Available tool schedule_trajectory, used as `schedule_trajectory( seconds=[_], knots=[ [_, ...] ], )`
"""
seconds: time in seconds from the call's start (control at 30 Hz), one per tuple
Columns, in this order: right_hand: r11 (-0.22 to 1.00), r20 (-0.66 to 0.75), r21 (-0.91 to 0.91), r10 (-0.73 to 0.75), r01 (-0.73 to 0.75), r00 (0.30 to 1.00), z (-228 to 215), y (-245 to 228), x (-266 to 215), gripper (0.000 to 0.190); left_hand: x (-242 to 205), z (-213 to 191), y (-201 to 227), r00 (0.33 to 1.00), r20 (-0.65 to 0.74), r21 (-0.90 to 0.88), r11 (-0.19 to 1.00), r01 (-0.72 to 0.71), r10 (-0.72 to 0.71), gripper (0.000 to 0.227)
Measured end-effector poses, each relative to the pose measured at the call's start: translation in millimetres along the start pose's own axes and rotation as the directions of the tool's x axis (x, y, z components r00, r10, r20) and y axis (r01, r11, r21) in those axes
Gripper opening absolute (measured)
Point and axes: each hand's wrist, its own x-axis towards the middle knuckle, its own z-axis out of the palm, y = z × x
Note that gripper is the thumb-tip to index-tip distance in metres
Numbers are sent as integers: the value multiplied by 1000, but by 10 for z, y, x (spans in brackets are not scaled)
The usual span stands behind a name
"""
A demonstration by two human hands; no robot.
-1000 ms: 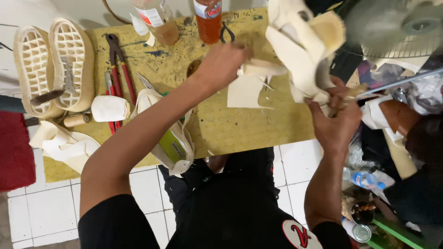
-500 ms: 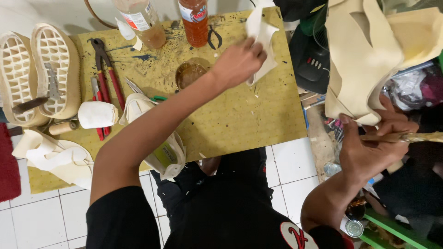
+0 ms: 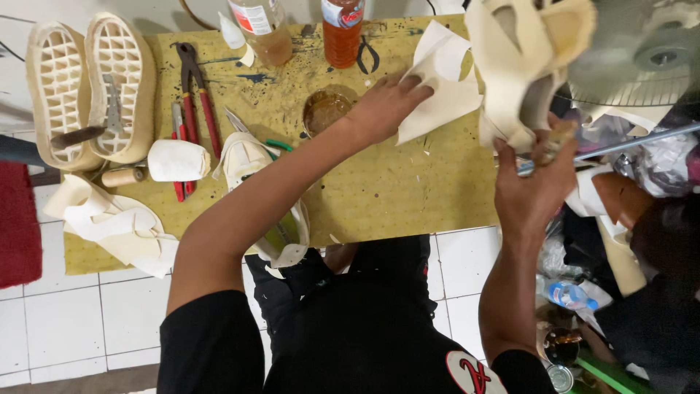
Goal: The person applies glue to the sole and edges of a shoe using a brush. They repeatedly dip the brush into a container of adhesive and spread it across the shoe's surface.
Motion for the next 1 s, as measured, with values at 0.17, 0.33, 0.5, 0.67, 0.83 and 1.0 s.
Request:
schedule_trajectory(
  seconds=[0.17,0.33,0.5,0.67,0.83,1.0],
  knots=[
    [979,280,-165,-68,118,957,531,309,43,50,-600,-557,255,973,225,-81,995,60,-41,74],
    [981,482,-184,33,65,875,622,117,-23,61,-1724,-1116,539,999,-2,-337,940,49,-53,30],
    [1000,137,-22,-12,15,991,539,425,-480,42,-3193,490,1079,618,-714,-479,873,-89,-329,27],
    [944,408,313,-36,-103,912,939,-229,-971,19,-3833,937,1243,757,-444,-207,877,433,-479,17],
    [857,746,514,-468,39,474,1232,-947,-1286,82,-3832,1511,1353,500,-16,-268,486,832,-866,84],
    [839,666,543,-451,29,594,1338,-875,-1243,38,-3562,1594,1300,630,121,-257,589,766,-767,93]
  ],
)
